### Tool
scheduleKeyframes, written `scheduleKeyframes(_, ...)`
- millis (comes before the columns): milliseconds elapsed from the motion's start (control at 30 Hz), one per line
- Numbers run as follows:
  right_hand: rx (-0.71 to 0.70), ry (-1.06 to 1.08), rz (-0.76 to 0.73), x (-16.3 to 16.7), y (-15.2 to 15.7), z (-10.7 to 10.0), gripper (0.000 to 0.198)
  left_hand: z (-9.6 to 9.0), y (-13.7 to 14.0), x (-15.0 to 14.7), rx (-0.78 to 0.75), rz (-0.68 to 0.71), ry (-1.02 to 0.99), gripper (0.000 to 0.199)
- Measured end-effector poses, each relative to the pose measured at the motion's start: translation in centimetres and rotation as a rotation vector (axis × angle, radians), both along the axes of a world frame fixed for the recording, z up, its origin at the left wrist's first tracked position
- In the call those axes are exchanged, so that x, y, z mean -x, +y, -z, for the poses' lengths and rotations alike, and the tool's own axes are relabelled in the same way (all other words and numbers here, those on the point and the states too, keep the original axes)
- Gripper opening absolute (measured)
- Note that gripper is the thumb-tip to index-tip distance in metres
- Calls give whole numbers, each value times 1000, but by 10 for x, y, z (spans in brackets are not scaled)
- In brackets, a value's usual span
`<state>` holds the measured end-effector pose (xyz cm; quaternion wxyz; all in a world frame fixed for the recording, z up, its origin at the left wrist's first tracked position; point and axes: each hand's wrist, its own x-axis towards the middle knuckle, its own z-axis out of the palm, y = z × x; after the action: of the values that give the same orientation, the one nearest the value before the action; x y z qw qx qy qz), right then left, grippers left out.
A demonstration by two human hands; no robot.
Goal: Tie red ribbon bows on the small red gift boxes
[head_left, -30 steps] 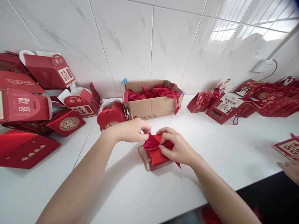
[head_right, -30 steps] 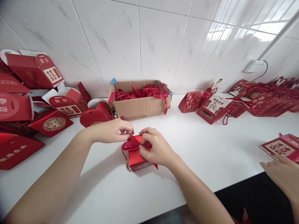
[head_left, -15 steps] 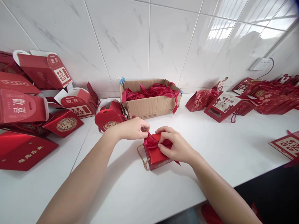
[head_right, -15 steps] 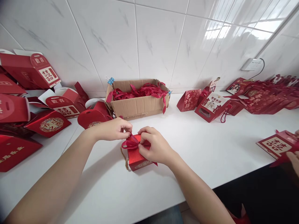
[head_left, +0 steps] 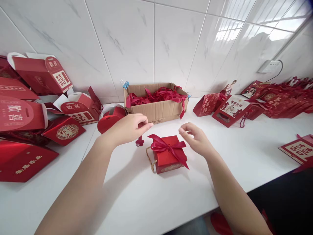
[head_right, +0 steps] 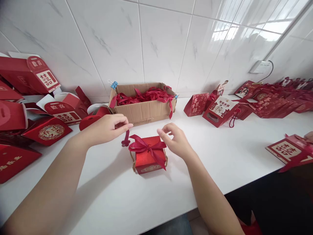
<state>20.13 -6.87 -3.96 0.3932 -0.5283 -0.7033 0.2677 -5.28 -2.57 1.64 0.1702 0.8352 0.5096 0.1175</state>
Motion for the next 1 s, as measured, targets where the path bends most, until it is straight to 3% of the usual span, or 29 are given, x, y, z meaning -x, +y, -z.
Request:
scheduleKeyframes(100, 235, -87, 43, -13, 3, -2, 53, -6, -10, -1, 211, 52, 89, 52)
scheduleKeyframes(233, 481, -124, -104, -17, 3, -3, 61, -5, -17, -11, 324, 48, 230, 57)
scheduleKeyframes(400, 500, -79, -255, -17, 2, -7, 59, -6, -21, -24, 377, 13, 236, 54)
scheduleKeyframes(600, 513, -84, -309, -24, 3, -10, 52, -13, -24, -24, 496, 118, 195, 44)
scheduleKeyframes(1000, 503, -81, -349, -28, 10, 0, 45, -3, -17, -25, 417, 164, 331, 34)
